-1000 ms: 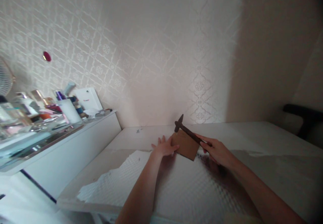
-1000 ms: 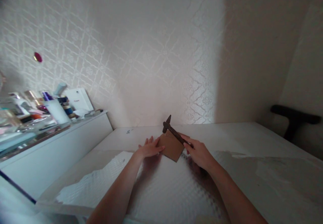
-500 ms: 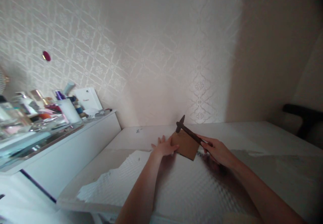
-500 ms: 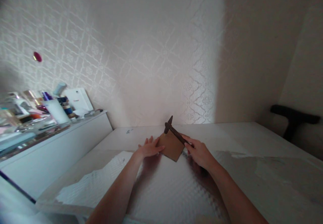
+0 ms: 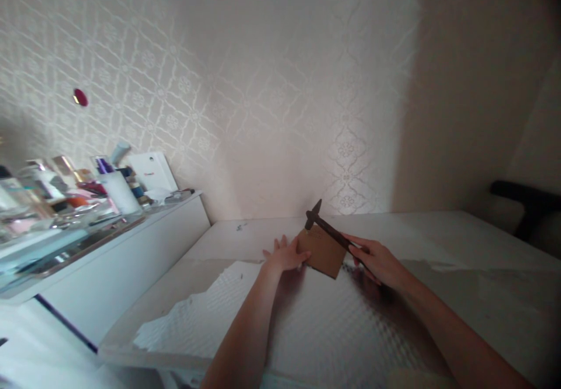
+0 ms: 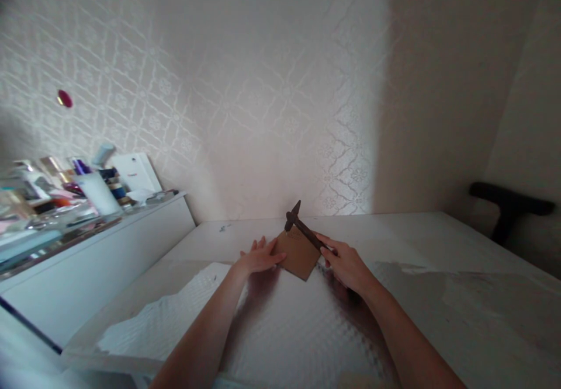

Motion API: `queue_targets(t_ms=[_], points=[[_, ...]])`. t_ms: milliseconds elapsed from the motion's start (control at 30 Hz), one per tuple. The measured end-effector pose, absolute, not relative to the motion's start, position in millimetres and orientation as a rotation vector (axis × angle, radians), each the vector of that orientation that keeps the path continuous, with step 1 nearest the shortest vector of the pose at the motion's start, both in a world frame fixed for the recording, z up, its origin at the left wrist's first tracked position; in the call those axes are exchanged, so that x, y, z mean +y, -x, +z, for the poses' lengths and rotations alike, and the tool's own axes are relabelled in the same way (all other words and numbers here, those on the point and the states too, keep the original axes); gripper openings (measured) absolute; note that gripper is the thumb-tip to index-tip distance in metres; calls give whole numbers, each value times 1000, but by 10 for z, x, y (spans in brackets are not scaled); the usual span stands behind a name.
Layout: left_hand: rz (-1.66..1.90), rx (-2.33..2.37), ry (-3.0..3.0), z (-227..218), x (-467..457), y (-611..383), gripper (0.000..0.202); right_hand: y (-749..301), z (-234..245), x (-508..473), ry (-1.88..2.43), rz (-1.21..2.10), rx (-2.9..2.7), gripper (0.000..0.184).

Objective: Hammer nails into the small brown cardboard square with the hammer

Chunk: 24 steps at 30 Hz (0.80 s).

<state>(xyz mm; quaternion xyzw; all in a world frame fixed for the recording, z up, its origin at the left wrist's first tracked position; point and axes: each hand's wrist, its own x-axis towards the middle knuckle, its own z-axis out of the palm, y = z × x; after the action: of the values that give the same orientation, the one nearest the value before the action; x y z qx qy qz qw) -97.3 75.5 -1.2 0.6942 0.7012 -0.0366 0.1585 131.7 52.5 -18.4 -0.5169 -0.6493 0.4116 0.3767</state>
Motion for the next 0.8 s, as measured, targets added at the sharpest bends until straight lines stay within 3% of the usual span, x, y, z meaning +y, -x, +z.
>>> queue_targets(t_ms=[800], points=[[-109, 2015, -1984, 3, 742, 964, 83, -1341, -245, 557, 1262, 1073, -1648, 50]])
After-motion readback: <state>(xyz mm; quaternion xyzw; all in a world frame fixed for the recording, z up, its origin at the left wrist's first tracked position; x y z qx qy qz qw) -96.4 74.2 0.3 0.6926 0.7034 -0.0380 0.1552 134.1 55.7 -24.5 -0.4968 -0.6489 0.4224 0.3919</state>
